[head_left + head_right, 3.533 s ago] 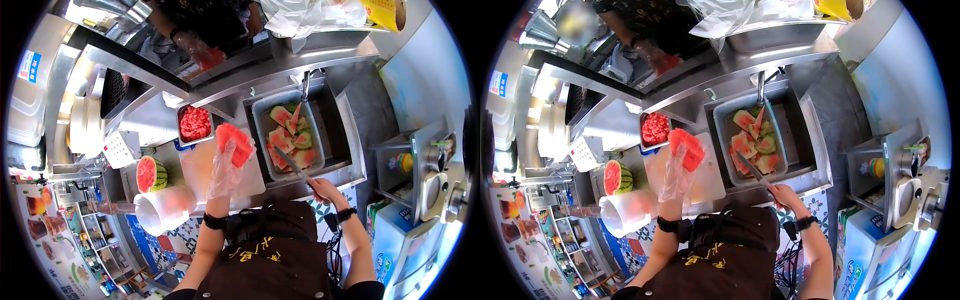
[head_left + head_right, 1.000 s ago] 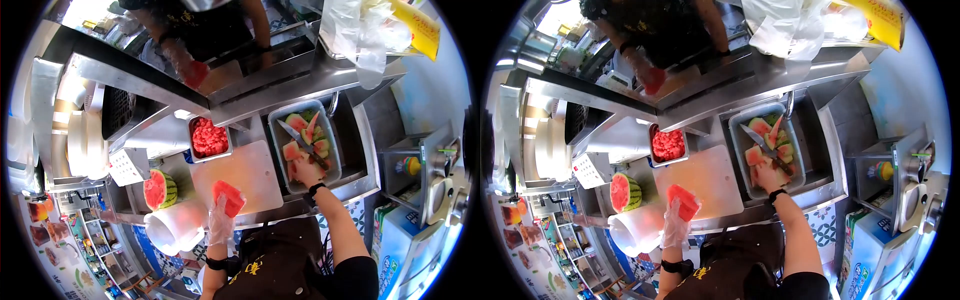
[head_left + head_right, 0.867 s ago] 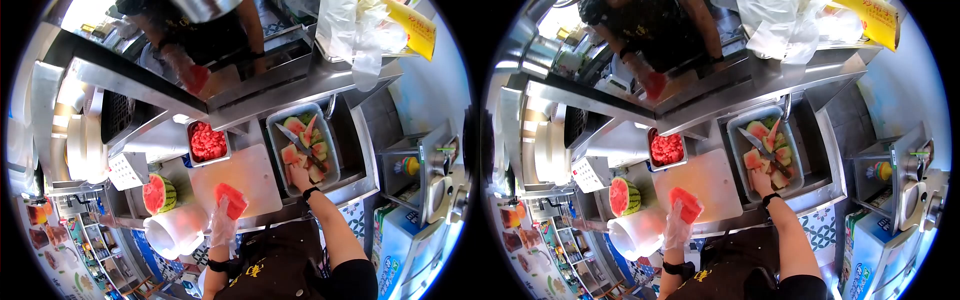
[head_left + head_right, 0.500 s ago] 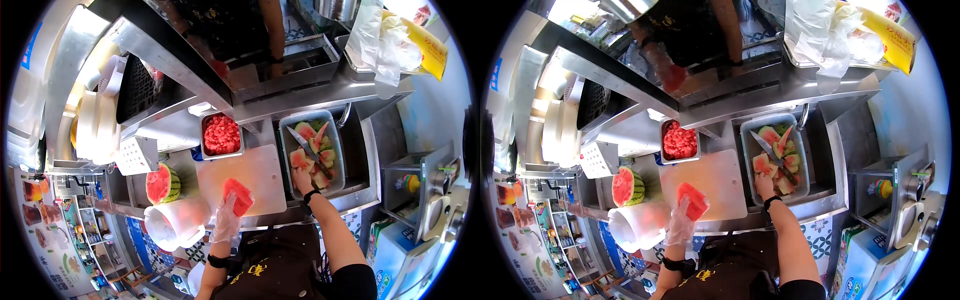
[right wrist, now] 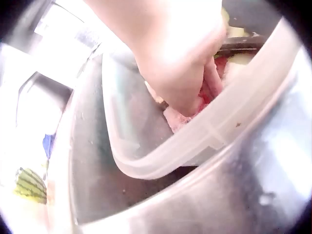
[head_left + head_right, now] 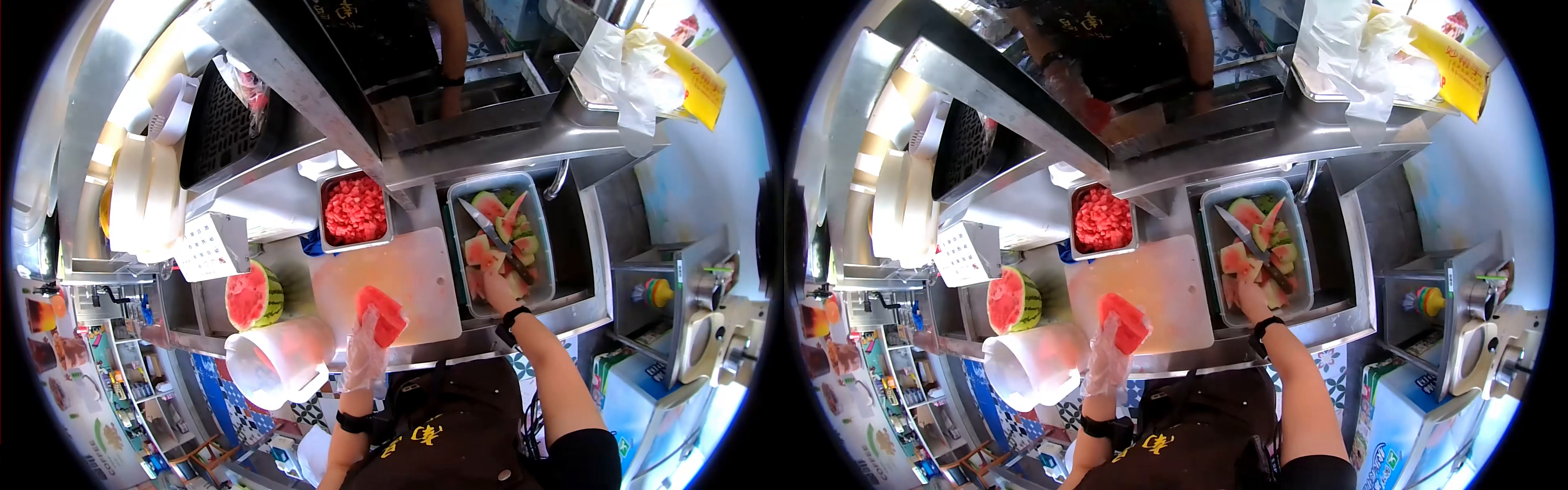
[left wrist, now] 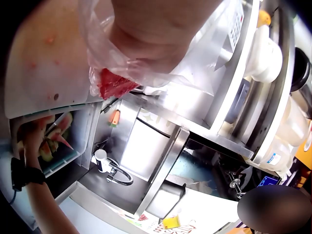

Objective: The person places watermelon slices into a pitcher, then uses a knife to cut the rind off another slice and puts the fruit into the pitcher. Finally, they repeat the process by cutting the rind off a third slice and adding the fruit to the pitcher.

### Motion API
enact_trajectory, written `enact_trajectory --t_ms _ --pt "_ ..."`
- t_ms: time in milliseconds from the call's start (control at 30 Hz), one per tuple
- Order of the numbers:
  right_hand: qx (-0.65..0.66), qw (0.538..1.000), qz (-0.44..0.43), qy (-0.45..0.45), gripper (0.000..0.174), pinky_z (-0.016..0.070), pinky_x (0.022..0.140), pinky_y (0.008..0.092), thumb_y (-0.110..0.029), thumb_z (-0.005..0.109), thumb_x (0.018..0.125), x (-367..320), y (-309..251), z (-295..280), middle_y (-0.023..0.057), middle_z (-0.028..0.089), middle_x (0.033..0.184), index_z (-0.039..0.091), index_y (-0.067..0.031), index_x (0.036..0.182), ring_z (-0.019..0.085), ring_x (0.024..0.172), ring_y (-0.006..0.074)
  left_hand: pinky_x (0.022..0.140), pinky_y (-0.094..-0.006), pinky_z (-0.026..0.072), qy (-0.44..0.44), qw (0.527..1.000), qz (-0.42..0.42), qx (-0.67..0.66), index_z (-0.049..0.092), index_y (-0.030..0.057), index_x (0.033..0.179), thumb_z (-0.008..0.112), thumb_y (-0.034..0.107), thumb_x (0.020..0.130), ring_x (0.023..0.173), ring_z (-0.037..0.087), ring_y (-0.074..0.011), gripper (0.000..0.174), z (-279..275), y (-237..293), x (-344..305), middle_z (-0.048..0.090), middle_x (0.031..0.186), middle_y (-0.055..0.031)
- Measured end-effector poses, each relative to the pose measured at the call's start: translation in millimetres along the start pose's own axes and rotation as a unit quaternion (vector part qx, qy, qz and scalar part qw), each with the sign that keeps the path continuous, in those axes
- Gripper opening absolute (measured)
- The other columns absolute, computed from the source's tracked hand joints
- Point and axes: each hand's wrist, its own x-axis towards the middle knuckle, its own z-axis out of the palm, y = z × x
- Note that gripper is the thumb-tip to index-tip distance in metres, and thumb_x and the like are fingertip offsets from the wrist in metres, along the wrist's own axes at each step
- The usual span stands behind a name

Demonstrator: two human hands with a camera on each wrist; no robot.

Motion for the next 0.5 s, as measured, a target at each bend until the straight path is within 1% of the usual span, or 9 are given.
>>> enact_trajectory --t_ms 67,167,200,267,300,367,433,467,500 --pt "0.098 0.991 0.007 0.095 0.032 0.0568 0.075 0.0419 -0.012 0.065 0.08 -8.0 8.1 -11.6 0.0218 0.064 0.11 0.063 -0.0014 0.11 0.068 0.084 0.0374 0.099 -0.0409 0.0518 0.01 1.0 -0.002 -0.011 0.05 0.0044 0.132 0.06 0.013 0.098 0.113 0.06 -0.0254 0.036 -4.0 -2.0 4.7 0.061 0.12 -0.0099" --pt "0.206 0.975 0.076 -0.023 0.039 0.0549 0.08 0.042 -0.01 0.068 0.075 -11.9 36.3 -25.3 0.0226 0.065 0.102 0.061 -0.0039 0.112 0.067 0.083 0.0402 0.098 -0.0418 0.0522 0.001 1.0 -0.001 -0.03 0.05 0.0046 0.131 0.061 0.013 0.098 0.112 0.06 -0.0255 0.036 -3.5 0.2 7.4 0.061 0.12 -0.0095" --pt "0.272 0.955 0.113 -0.034 0.036 0.0558 0.079 0.0409 -0.009 0.067 0.076 -12.1 52.4 -16.9 0.0217 0.066 0.099 0.06 -0.0029 0.111 0.067 0.084 0.0385 0.097 -0.0424 0.0525 -0.006 0.999 -0.001 -0.036 0.05 0.0045 0.131 0.061 0.013 0.098 0.111 0.06 -0.0258 0.036 -2.6 0.7 7.5 0.061 0.119 -0.0096" --pt "0.399 0.897 0.184 -0.055 0.031 0.0576 0.078 0.0387 -0.008 0.067 0.08 -5.6 90.6 29.2 0.0197 0.067 0.093 0.06 -0.0008 0.109 0.069 0.084 0.035 0.096 -0.0441 0.0532 -0.002 0.999 0.005 -0.04 0.05 0.0038 0.131 0.06 0.013 0.098 0.11 0.061 -0.0266 0.036 5.6 5.2 3.6 0.062 0.118 -0.0107" --pt "0.488 0.844 0.208 -0.072 0.027 0.0582 0.077 0.0372 -0.008 0.067 0.082 -5.9 80.5 9.4 0.018 0.067 0.094 0.06 -0.0002 0.108 0.069 0.085 0.032 0.096 -0.0449 0.0535 0.0 0.999 0.011 -0.042 0.05 0.0034 0.131 0.06 0.013 0.098 0.109 0.061 -0.0271 0.036 9.9 8.6 1.3 0.062 0.117 -0.0113" --pt "0.649 0.712 0.243 -0.108 0.02 0.0595 0.076 0.0343 -0.008 0.066 0.087 -4.7 26.0 -75.0 0.0144 0.068 0.095 0.061 0.001 0.104 0.069 0.086 0.0258 0.095 -0.0461 0.054 -0.013 0.999 0.017 -0.034 0.05 0.0027 0.131 0.059 0.014 0.099 0.108 0.062 -0.0279 0.036 15.0 15.0 -2.5 0.062 0.116 -0.0126" --pt "0.71 0.67 0.187 -0.114 0.017 0.0601 0.076 0.0328 -0.01 0.065 0.091 1.5 -31.5 -145.2 0.0109 0.067 0.094 0.061 0.0015 0.104 0.068 0.087 0.0207 0.094 -0.0463 0.0543 -0.023 0.999 0.026 -0.03 0.049 0.002 0.131 0.059 0.015 0.099 0.107 0.063 -0.0286 0.036 14.0 17.7 -7.6 0.062 0.116 -0.0137" --pt "0.739 0.644 0.157 -0.121 0.016 0.0604 0.075 0.032 -0.01 0.064 0.093 5.9 -60.7 -169.4 0.0091 0.067 0.094 0.061 0.0018 0.104 0.068 0.088 0.0181 0.094 -0.0459 0.0543 -0.03 0.999 0.03 -0.026 0.049 0.0017 0.132 0.059 0.016 0.1 0.106 0.063 -0.0289 0.036 9.8 18.1 -9.2 0.062 0.116 -0.0141" --pt "0.748 0.64 0.115 -0.133 0.017 0.0602 0.076 0.0315 -0.011 0.064 0.094 16.7 -86.3 -186.3 0.0094 0.067 0.094 0.061 0.0017 0.105 0.068 0.087 0.018 0.093 -0.0455 0.0543 -0.044 0.998 0.037 -0.019 0.048 0.0014 0.132 0.058 0.016 0.1 0.106 0.063 -0.0292 0.037 8.2 21.3 -5.4 0.062 0.116 -0.0146"
